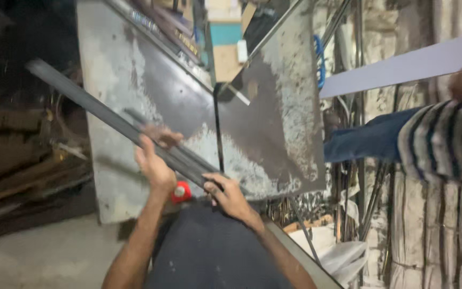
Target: The person picks up long wooden frame moulding strips from a work table, measures them with a folding ruler and tape measure, marks them with a pen, and stacks the measured strips on the table. A second person briefly steadies the table while the person marks a strip.
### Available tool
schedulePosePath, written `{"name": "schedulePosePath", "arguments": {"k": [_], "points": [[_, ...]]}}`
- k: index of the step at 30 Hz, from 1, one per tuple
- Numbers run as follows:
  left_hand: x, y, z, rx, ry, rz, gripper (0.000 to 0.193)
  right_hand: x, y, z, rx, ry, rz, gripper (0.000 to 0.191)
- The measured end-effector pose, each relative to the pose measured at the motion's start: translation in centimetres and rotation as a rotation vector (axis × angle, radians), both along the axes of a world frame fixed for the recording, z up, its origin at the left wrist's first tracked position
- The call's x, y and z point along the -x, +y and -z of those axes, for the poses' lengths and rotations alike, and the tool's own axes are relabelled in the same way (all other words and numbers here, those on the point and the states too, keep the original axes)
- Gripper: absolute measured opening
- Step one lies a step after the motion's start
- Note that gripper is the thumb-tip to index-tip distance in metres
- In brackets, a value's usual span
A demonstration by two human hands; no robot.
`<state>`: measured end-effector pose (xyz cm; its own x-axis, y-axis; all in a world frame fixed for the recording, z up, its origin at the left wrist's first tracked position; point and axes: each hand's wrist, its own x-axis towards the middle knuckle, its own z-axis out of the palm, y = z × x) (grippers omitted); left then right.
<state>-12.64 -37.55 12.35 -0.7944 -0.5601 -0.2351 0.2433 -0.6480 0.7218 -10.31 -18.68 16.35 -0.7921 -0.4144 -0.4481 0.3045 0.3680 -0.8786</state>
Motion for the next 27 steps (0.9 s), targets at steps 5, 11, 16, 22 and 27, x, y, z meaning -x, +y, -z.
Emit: {"name": "schedulePosePath", "arguments": {"k": [5,11,16,22,27], "points": [[-3.1,-2.3,-2.3,0.002,-0.086,-0.003,0.039,-0.7,-3.1,3.6,0.190,0.204,-0.173,0.035],[-5.6,-6.1,-2.2,0.341,-0.167,-0.006,0.032,1.1,-6.1,11.2,-0.111,1.037,-0.777,0.039],[-7.3,-5.7,-0.4,0.648,-0.295,0.136,0.021,-0.5,-6.8,15.1,-0.295,1.066,-1.069,0.021],[-7.4,-3.6,-0.1,0.733,-0.502,0.142,0.019,1.3,-4.3,9.8,0.170,0.576,-0.168,0.056],[-6.3,-1.1,-1.8,0.667,-0.390,0.397,0.020,2.5,-4.4,2.3,0.100,0.661,0.027,0.041]]}}
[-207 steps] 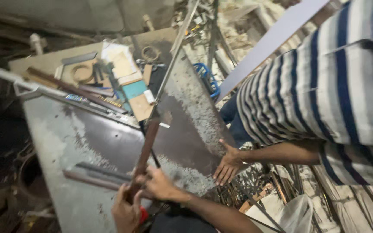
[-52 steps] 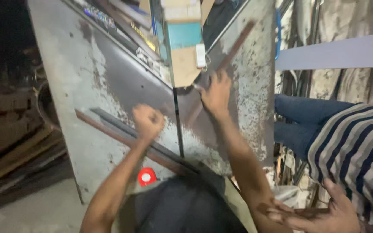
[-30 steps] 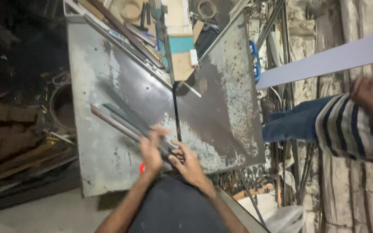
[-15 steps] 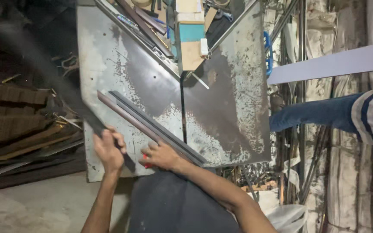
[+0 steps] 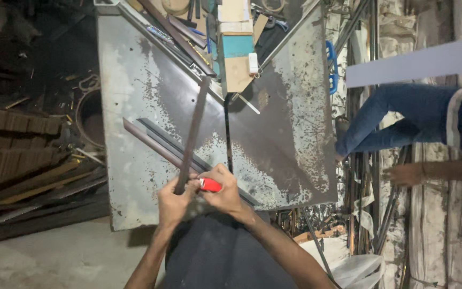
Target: The person picks up long wooden frame moulding strips from a work table, measures them with a folding ruler and tape measure, marks them with a pen, and stacks the measured strips on the table. A second person briefly steadies the table while the person marks a strip.
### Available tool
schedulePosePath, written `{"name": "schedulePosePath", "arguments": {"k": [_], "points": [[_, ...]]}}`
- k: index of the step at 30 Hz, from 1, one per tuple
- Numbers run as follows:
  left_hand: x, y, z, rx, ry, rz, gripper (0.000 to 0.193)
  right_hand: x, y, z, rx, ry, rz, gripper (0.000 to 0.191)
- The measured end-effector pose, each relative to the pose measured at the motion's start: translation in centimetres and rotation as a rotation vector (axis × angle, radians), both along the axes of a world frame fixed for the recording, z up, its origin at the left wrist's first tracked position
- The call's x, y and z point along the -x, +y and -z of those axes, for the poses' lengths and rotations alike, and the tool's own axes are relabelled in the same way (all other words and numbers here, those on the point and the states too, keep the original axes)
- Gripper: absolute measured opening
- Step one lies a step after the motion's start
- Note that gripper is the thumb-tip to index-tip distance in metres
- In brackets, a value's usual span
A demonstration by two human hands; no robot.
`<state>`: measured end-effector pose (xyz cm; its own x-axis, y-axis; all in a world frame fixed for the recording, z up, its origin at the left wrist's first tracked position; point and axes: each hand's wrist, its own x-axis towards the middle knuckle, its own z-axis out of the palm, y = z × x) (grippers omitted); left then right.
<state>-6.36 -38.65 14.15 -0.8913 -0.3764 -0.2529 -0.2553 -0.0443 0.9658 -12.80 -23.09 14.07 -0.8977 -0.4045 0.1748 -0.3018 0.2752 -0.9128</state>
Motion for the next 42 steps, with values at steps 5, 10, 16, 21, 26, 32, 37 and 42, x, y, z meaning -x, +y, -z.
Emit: {"name": "schedulePosePath", "arguments": {"k": [5,10,16,21,26,32,37,42], "points": [[0.4,0.3,-2.5,0.179,-0.069,0.085,0.027,0.9,-0.2,-4.1,-0.073,0.328,0.016,0.043],[0.4,-0.6,-1.7,-0.060,-0.096,0.156,0.021,1.5,1.2,-5.0,-0.232,0.461,-0.206,0.058],[1.9,-4.6,0.0,-0.485,0.123,0.016,0.019,2.3,3.7,-5.8,-0.406,0.303,-0.124,0.046],[4.4,-10.1,-4.3,-0.838,0.487,-0.266,0.022,2.3,5.8,-7.1,-0.276,0.218,-0.071,0.020],[6.3,-7.0,-6.5,-0.818,0.592,-0.519,0.040,0.4,5.2,-8.0,-0.178,0.156,0.057,0.018],[8.0,-4.6,-5.7,-0.201,0.768,-0.486,0.031,-1.6,3.3,-11.4,-0.245,0.278,0.056,0.022],[8.5,-6.1,-6.7,-0.600,0.818,-0.587,0.033,-1.0,0.9,-13.3,-0.239,0.414,0.051,0.022],[6.3,-4.8,-7.8,-0.701,0.811,-0.421,0.052,-1.7,1.9,-14.1,-0.369,0.565,-0.007,0.022]]}}
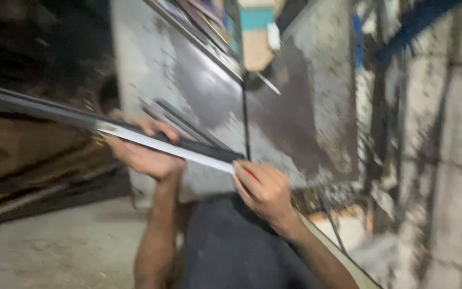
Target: The person picks up long wooden frame moulding strips from a work table, measures them with a folding ruler and tape measure, marks them with a pen, and stacks the measured strips on the table. A second person briefly steadies the table while the person marks a strip.
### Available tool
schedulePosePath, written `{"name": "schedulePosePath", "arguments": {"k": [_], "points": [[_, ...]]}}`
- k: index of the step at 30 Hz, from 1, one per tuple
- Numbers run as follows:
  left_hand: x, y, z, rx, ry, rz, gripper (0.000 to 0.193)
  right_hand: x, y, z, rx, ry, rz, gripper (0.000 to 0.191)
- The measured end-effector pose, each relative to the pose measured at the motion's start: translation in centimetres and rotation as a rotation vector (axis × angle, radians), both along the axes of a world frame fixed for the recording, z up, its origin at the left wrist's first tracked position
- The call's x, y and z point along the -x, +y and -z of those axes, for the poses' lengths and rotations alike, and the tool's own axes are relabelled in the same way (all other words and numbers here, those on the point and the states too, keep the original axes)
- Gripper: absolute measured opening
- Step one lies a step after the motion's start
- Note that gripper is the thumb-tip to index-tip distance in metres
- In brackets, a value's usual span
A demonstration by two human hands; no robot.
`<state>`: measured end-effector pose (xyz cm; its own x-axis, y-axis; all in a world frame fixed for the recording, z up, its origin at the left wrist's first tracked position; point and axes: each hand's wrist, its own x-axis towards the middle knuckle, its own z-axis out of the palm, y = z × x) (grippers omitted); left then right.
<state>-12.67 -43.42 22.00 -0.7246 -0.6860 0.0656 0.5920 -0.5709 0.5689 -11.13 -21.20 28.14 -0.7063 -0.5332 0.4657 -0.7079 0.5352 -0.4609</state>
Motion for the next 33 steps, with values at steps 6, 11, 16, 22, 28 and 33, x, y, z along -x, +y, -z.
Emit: {"name": "schedulePosePath", "arguments": {"k": [6,11,16,22,28,33], "points": [[0.0,-0.7,-1.4,0.054,-0.247,-0.168,0.044,0.6,1.4,-0.8,0.008,-0.061,-0.040,0.019],[0.4,-3.3,-2.3,-0.039,-0.206,-0.162,0.046,1.2,3.9,-2.3,-0.064,-0.092,0.003,0.019],[0.0,-2.6,-1.5,-0.104,-0.233,-0.112,0.053,0.6,4.0,-2.3,-0.104,-0.040,0.019,0.019],[-0.3,-1.8,-1.0,-0.078,-0.243,-0.124,0.052,0.4,2.6,-1.9,-0.063,-0.066,0.018,0.018],[-0.5,-2.7,-0.9,0.003,-0.279,-0.159,0.050,0.9,4.8,-2.2,-0.076,-0.143,0.036,0.019],[-0.1,-2.6,-0.4,-0.086,-0.256,-0.150,0.055,0.8,5.4,-1.9,-0.122,-0.121,0.042,0.015]]}}
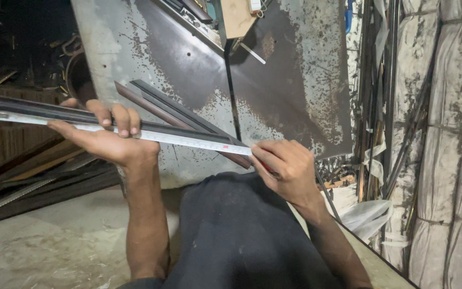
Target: The person picks up long wooden frame moulding strips from a work table, measures them with a folding ruler and tape measure, marks them with a pen, and stacks the measured strips on the table. A second person briefly steadies the table while the person marks a strip.
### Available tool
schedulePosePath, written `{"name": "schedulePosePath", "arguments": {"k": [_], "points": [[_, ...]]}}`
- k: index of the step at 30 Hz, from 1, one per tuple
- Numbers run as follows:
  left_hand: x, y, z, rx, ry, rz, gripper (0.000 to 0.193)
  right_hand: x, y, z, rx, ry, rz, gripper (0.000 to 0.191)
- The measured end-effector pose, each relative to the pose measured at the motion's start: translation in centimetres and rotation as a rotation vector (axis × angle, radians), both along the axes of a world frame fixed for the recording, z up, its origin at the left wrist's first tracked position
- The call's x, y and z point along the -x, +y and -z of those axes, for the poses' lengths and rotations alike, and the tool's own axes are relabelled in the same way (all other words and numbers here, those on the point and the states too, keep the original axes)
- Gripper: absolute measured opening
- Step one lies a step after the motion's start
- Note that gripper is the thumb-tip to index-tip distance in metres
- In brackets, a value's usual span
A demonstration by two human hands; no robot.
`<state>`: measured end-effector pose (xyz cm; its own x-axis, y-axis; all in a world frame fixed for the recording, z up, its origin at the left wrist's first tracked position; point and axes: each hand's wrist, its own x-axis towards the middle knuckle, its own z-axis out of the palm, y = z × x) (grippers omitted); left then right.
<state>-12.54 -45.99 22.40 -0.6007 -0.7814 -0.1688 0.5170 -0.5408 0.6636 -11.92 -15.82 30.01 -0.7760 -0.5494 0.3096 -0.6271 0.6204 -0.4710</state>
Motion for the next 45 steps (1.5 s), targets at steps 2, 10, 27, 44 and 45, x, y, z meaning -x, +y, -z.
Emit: {"name": "schedulePosePath", "arguments": {"k": [2,10,27,44,45], "points": [[0.0,0.6,0.1,0.022,0.020,0.019,0.054,-0.2,-0.6,0.2,0.033,0.008,-0.006,0.017],[-0.4,1.6,0.2,0.028,0.020,0.024,0.053,0.1,-2.2,0.0,0.061,0.000,-0.003,0.018],[2.4,8.0,1.1,-0.205,-0.057,0.043,0.047,-0.3,0.1,5.7,0.086,-0.476,0.243,0.050],[-0.2,12.5,2.5,-0.026,-0.076,0.092,0.055,-2.1,-0.7,7.9,-0.254,-0.142,0.110,0.040],[-0.3,12.6,2.4,0.023,-0.074,0.107,0.056,-2.2,-0.8,8.0,-0.252,-0.127,0.108,0.041]]}}
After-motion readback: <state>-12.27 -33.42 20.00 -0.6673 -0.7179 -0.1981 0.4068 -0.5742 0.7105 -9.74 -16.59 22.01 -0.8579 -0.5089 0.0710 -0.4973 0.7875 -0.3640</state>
